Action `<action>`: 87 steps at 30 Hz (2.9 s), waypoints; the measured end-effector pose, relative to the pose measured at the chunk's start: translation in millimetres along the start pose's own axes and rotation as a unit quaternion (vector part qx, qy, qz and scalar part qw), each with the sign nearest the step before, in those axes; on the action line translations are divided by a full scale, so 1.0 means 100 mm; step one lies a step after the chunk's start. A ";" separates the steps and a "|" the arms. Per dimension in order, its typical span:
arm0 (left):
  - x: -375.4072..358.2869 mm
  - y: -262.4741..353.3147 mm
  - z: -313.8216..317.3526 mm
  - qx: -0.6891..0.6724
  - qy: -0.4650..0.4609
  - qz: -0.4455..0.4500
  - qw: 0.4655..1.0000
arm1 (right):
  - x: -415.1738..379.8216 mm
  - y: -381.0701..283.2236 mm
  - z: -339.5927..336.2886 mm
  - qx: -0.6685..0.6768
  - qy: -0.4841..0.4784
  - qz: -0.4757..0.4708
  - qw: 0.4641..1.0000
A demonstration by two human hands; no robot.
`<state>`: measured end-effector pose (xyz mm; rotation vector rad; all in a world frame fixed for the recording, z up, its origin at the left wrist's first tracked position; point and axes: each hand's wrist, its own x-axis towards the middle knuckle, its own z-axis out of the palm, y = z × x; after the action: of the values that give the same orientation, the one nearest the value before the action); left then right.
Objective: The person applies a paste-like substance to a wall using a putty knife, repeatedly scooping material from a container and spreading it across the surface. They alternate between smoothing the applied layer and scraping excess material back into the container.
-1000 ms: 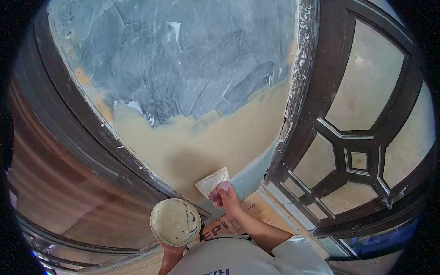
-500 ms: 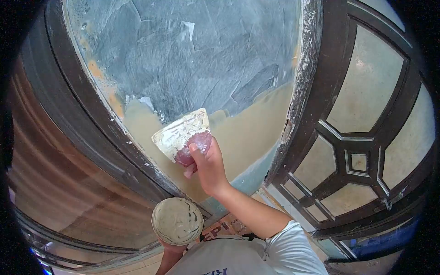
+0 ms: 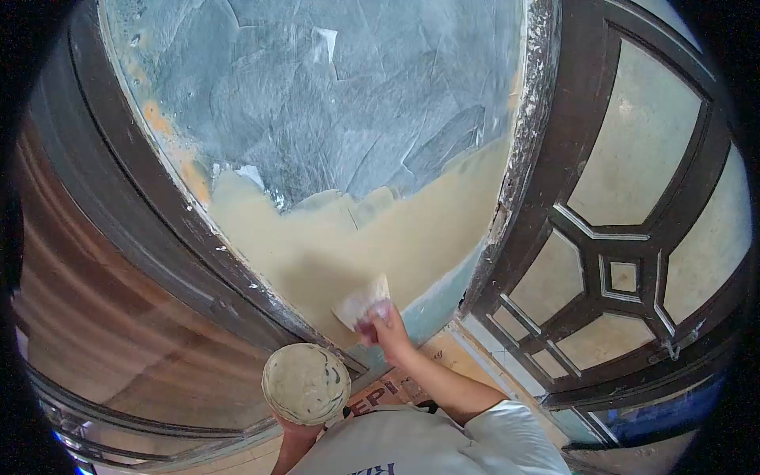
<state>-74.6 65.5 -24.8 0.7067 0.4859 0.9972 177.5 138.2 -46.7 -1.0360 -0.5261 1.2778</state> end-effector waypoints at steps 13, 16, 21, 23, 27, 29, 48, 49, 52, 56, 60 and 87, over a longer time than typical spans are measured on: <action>0.19 0.01 0.13 -0.092 -0.110 0.017 0.990 | -0.14 -1.44 0.44 0.063 -0.049 -0.181 0.980; 0.16 0.04 0.18 -0.055 -0.077 0.003 0.996 | -0.13 -1.65 0.58 0.063 -0.054 -0.202 0.976; 0.14 0.15 0.45 -0.032 -0.033 -0.019 0.999 | -0.05 -1.73 0.61 0.075 -0.055 -0.201 0.975; 0.17 0.18 0.67 -0.459 -0.163 -0.049 0.872 | -0.04 -1.76 0.62 0.063 -0.051 -0.203 0.976; 0.16 0.32 0.69 0.055 -0.195 0.038 0.978 | 0.06 -1.64 0.54 0.060 -0.049 -0.187 0.979; 0.15 0.19 0.60 -0.463 -0.045 -0.038 0.885 | 0.12 -1.45 0.44 0.051 -0.028 -0.174 0.983; 0.22 0.01 0.26 0.184 -0.080 0.028 0.979 | 0.20 0.22 -1.31 0.020 0.025 -0.001 0.999; 0.26 0.00 0.30 0.052 -0.092 0.000 0.994 | 0.19 -0.10 -1.11 0.035 0.020 -0.033 0.999; 0.26 -0.01 0.41 -0.006 -0.116 0.018 0.993 | 0.09 -0.97 -0.33 0.058 0.008 -0.126 0.990; 0.27 -0.01 0.50 0.093 -0.041 0.010 0.995 | -0.04 -1.65 0.30 0.040 -0.086 -0.124 0.988; 0.21 -0.08 0.58 0.108 -0.007 0.113 0.988 | -0.01 -1.57 0.50 0.048 -0.132 -0.108 0.984; 0.47 -0.35 0.99 0.296 0.167 0.209 0.917 | 0.34 -1.20 -0.26 0.008 -0.069 -0.107 0.992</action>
<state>33.3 64.0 14.7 1.2241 0.9884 1.4018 269.9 167.9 36.5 -0.8567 -0.7117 1.1661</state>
